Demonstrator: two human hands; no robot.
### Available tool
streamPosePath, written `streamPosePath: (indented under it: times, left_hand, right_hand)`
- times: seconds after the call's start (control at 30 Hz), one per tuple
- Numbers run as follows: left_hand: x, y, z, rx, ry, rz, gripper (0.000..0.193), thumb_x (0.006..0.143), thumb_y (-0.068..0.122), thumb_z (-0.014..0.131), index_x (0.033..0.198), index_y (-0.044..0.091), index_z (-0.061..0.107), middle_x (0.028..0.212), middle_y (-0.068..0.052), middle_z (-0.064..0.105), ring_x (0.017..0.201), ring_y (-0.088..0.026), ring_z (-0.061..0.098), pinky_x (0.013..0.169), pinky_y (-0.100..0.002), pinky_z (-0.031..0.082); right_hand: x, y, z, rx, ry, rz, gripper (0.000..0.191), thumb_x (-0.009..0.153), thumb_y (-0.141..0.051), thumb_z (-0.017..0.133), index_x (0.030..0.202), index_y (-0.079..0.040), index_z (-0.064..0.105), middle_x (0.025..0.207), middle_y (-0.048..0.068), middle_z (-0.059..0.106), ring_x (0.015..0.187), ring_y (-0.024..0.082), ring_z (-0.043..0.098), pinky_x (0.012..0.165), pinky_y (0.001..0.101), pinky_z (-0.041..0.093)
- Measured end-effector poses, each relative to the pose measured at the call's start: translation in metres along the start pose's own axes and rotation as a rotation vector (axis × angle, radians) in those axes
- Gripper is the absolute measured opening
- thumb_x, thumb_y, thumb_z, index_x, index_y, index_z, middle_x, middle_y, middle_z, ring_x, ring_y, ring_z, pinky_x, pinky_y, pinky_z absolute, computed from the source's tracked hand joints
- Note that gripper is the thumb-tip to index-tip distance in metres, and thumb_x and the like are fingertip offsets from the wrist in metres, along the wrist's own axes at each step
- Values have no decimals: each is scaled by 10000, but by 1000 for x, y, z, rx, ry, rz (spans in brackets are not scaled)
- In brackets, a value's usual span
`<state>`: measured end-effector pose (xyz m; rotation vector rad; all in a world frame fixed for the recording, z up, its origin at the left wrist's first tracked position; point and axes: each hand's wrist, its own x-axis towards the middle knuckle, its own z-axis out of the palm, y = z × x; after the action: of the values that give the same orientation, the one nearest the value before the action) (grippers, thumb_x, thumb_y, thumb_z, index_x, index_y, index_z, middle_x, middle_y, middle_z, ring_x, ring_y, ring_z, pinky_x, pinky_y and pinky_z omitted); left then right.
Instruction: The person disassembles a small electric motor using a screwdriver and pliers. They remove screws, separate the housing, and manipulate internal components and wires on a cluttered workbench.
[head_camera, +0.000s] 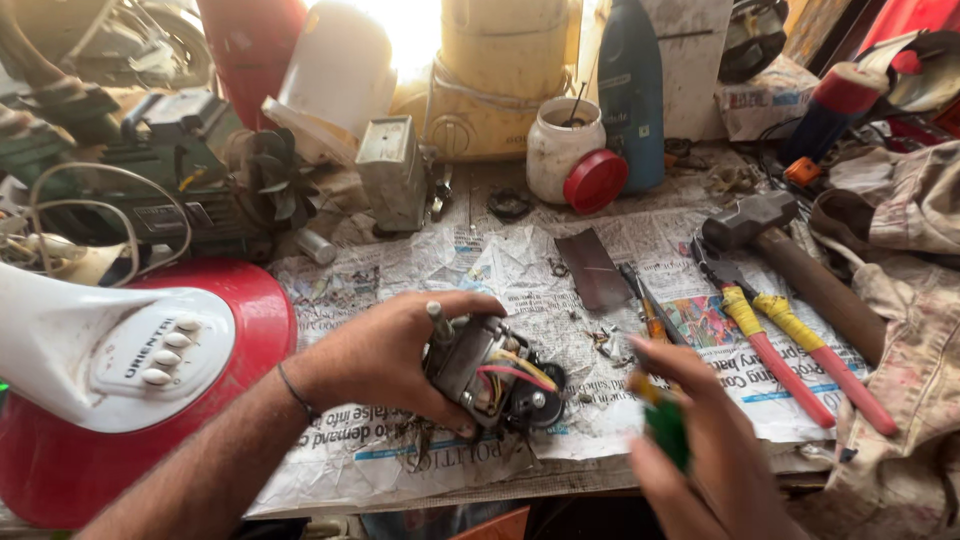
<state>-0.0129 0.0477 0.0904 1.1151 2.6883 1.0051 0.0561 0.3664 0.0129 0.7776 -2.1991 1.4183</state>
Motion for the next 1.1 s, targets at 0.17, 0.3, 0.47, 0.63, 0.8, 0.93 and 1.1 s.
streamPosePath:
  times: [0.17,0.3,0.47,0.63,0.8,0.93,1.1]
  left_hand:
    - [7,11,-1,69,-22,-151,1009,420,504,970,1289,110,640,1140,-125,745,1074,-264,718,936,-370,550]
    - [11,17,2,121,-83,-388,1055,410,559,903,1360,198,621,1014,-95,770,951,-236,763,895,-353,580]
    - [9,15,5,169,22,-218,949,430,563,940,1245,162,667,1031,-112,742,975,-278,728,877,-398,562]
    - [5,8,8,147,60,-162,910,440,567,933,1211,160,672,1026,-97,748,975,-279,733,869,-400,563]
    - [4,5,9,145,69,-151,906,444,572,940,1200,152,670,1036,-100,750,980,-285,737,872,-400,564]
    - [5,6,10,152,64,-151,890,445,570,935,1187,154,675,1031,-98,757,985,-285,740,875,-398,566]
    - [3,8,10,144,84,-141,894,439,564,946,1179,144,672,1044,-92,756,1001,-278,742,890,-395,567]
  right_hand:
    - [-44,10,-35,-356,-254,-273,439,850,-179,780,1284,-156,723,1061,-31,714,956,112,712,883,298,573]
    - [-55,2,-34,-474,-316,-268,479,787,-150,796,1262,-177,743,1056,-4,800,912,135,792,821,307,621]
    - [-41,-4,-12,-524,-104,-228,358,772,-205,862,1120,-186,779,956,33,785,861,170,790,769,290,632]
    - [-34,-11,-5,-518,-167,-181,369,766,-185,860,1130,-209,804,961,43,779,851,166,790,757,293,632]
    - [-32,-11,-5,-485,-184,-174,384,777,-177,858,1155,-198,792,966,39,784,832,158,789,729,289,626]
    - [-31,-13,-4,-505,-177,-169,371,789,-171,853,1152,-217,795,957,29,776,818,152,784,719,289,622]
    - [-32,-16,-5,-604,-155,-232,410,760,-110,789,1149,-238,807,999,33,763,803,150,762,719,321,599]
